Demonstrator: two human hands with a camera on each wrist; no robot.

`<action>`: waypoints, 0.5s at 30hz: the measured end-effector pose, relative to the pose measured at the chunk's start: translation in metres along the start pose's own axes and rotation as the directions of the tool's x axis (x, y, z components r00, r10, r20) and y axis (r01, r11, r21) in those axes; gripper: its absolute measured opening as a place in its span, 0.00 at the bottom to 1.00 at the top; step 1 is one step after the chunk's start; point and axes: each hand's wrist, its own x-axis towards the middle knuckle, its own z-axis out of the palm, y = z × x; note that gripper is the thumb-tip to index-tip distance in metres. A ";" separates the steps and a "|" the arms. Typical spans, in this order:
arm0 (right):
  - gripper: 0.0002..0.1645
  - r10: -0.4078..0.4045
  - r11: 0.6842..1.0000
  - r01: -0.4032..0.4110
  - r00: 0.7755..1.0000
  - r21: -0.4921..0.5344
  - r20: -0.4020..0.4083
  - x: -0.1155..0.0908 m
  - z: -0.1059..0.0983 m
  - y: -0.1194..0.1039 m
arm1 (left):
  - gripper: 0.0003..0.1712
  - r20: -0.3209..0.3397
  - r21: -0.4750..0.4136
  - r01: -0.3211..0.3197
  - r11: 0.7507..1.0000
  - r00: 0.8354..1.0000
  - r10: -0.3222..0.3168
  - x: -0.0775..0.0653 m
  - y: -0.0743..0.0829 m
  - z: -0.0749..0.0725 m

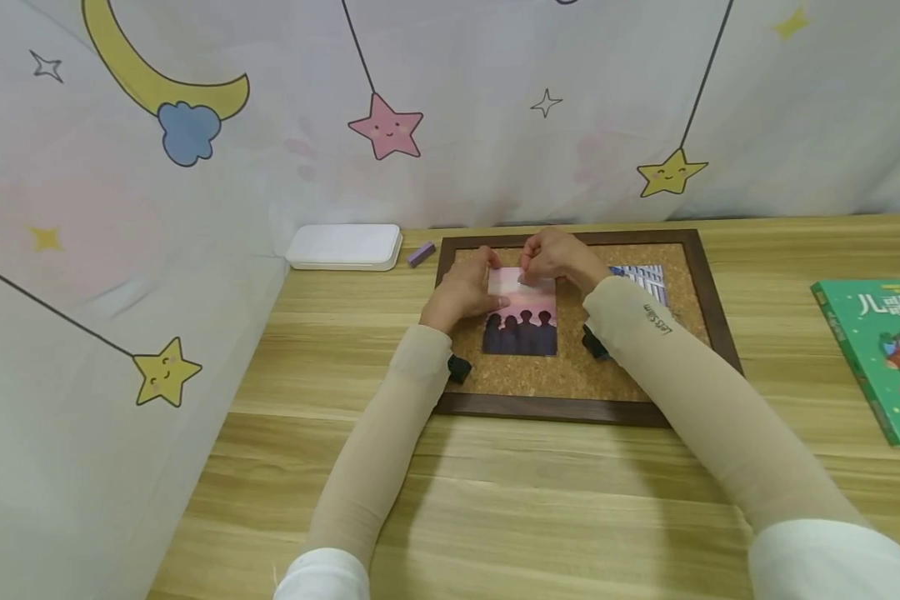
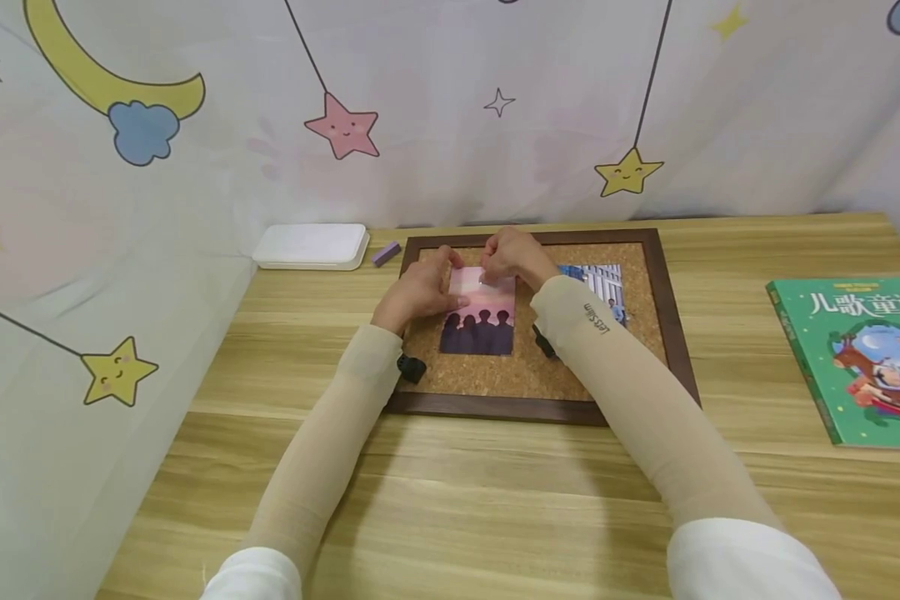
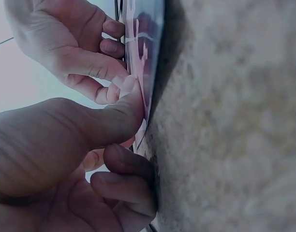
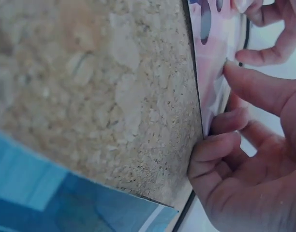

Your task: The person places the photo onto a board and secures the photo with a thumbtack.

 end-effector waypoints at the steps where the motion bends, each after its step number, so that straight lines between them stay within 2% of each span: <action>1: 0.08 -0.020 1.000 0.020 1.000 -0.003 -0.010 0.000 0.000 0.002 | 0.36 0.001 0.000 -0.001 1.000 1.000 0.001 0.000 0.000 0.000; 5: 0.08 -0.103 0.992 0.105 0.994 0.067 -0.036 -0.005 0.001 0.015 | 0.37 0.013 0.015 -0.013 1.000 1.000 0.012 0.001 -0.002 0.000; 9: 0.18 -0.150 0.979 0.157 0.987 0.129 -0.060 -0.024 -0.010 0.031 | 0.40 0.048 0.021 -0.070 0.997 0.996 0.069 -0.007 -0.010 -0.006; 12: 0.28 -0.191 0.979 0.196 0.977 0.059 -0.093 -0.049 -0.023 0.046 | 0.44 0.092 -0.035 -0.137 0.990 0.986 0.140 -0.022 -0.022 -0.017; 15: 0.40 -0.241 0.970 0.236 0.964 -0.058 -0.113 -0.076 -0.036 0.066 | 0.47 0.072 -0.084 -0.219 0.972 0.972 0.225 -0.043 -0.039 -0.030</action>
